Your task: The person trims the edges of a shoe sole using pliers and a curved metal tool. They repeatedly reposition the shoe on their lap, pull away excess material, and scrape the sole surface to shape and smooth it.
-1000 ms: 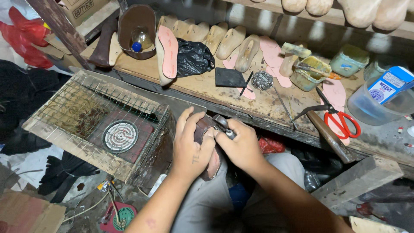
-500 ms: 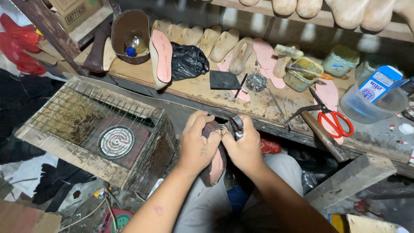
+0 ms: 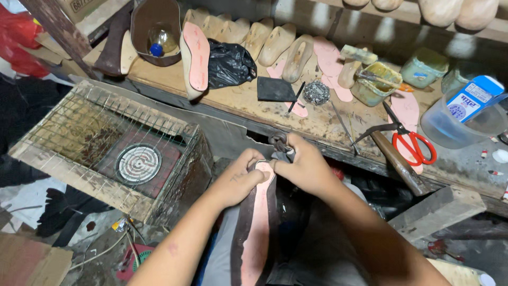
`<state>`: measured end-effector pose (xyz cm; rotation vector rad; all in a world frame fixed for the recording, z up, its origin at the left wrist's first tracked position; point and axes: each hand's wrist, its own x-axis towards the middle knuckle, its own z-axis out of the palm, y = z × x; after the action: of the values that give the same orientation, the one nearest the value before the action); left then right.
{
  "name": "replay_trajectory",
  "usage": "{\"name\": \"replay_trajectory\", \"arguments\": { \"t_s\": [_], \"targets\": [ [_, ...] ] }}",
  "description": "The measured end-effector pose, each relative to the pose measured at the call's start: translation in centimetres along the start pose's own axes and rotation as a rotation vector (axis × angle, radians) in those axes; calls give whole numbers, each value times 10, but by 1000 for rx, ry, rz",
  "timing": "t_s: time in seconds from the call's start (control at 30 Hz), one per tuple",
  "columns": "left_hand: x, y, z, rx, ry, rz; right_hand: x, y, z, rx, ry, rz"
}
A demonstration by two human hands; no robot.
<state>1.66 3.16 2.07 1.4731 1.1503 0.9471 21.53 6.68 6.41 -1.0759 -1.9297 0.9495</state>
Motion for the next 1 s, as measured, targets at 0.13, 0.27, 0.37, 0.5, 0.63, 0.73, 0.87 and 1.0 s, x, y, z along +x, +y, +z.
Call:
{"name": "replay_trajectory", "arguments": {
  "t_s": [0.13, 0.27, 0.37, 0.5, 0.63, 0.73, 0.87, 1.0],
  "targets": [
    [-20, -35, 12, -179, -15, 7, -9, 19, 18, -7, -128, 138],
    [-31, -45, 26, -113, 157, -70, -6, 34, 26, 22, -126, 208],
    [-34, -38, 31, -155, 234, -100, -1, 36, 25, 68, -188, 346],
    [-33, -26, 32, -141, 291, -187, 2, 32, 23, 59, -245, 84],
    [-35, -24, 33, -1, 361, -121, -1, 29, 27, -67, -181, 2],
    [-35, -30, 32, 72, 362, -98, -4, 30, 34, -94, -136, -32],
    [-33, -38, 31, -103, 322, -171, 1, 32, 39, -29, -90, -30],
    [-32, -35, 35, -381, 299, -92, 11, 29, 30, 21, -287, 45]
  ]
}}
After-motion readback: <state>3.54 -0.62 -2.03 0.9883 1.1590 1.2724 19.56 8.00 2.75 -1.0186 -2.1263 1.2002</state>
